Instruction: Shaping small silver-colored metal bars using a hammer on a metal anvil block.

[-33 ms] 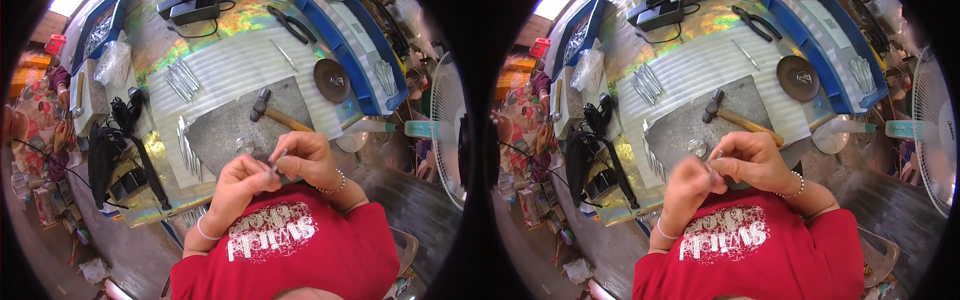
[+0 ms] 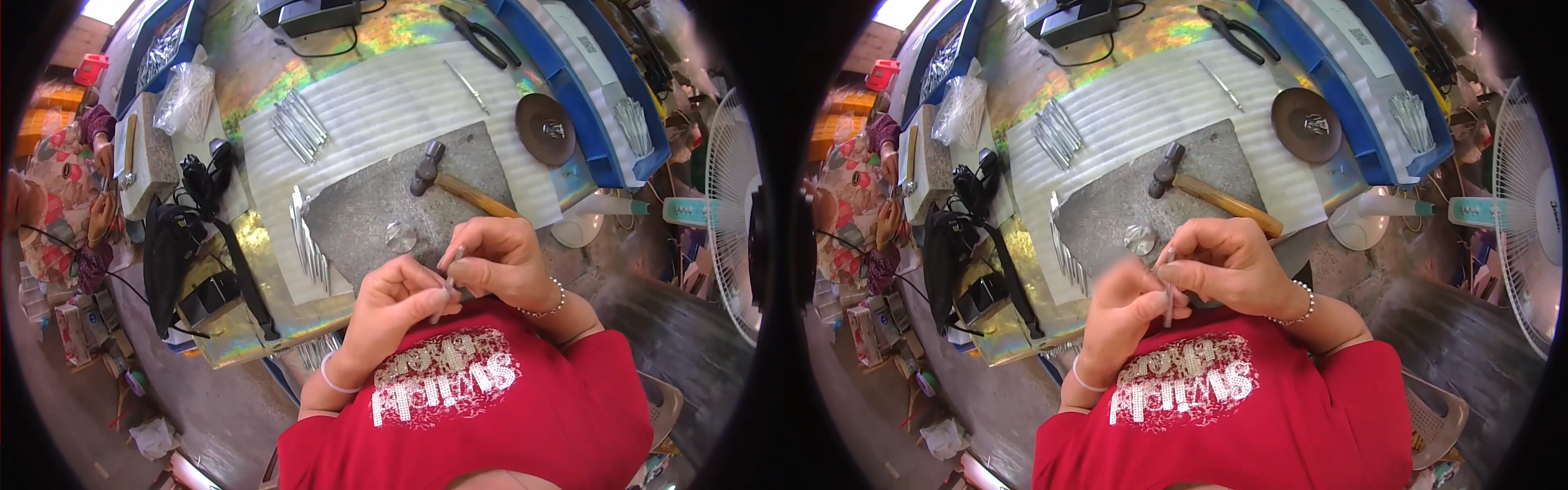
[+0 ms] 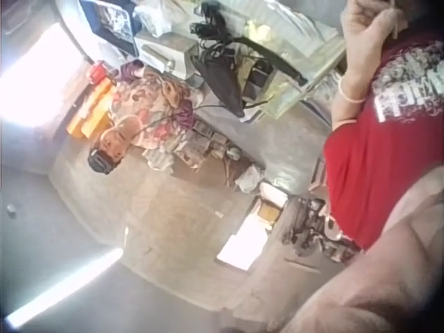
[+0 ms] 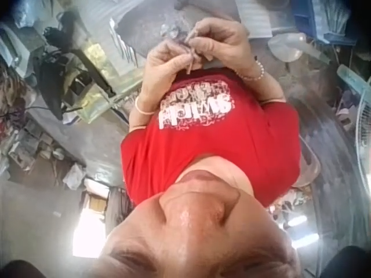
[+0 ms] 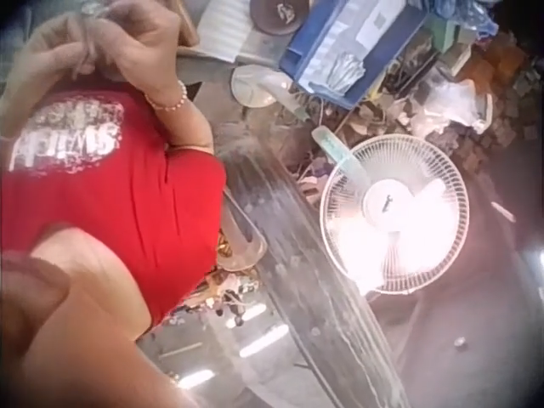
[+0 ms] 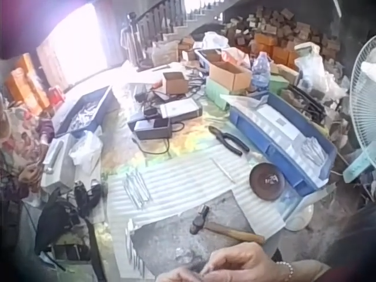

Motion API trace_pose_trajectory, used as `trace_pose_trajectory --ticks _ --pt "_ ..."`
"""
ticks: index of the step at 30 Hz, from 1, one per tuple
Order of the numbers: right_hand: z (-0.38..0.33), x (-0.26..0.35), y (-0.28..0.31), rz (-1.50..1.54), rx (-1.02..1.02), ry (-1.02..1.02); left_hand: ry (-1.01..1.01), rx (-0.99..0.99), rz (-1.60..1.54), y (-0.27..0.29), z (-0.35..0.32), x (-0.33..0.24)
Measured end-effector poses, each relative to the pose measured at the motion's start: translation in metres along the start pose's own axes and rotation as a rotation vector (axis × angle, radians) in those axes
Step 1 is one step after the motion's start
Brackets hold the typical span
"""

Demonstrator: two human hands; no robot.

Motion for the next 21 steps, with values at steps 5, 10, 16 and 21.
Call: trace_pose_trajectory --ticks 5,10,16,21 --pt "0.000 -0.008 -0.008 0.034 0.019 -0.146 0.021 -0.135 0.349 -0.010 -0.020 -0.006" --pt "0.004 -0.014 -0.017 0.108 -0.061 -0.218 0.042 -0.067 0.251 -0.008 -0.024 -0.007" --pt "0.008 -0.021 -0.016 0.076 -0.036 -0.251 0.068 -0.017 0.183 -0.003 -0.023 -0.007" --pt "0.012 -0.025 -0.019 0.062 -0.040 -0.242 0.100 -0.015 0.150 0.001 -0.023 -0.007"
Point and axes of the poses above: each hand's wrist, its own z-axis towards the middle knuckle, its own y-axis out of the back of the hand, x = y × z, the point moved 2 cm from there along z, towards the middle knuckle, and after that the axes turned 10 degrees about y, right-handed, at the moved point
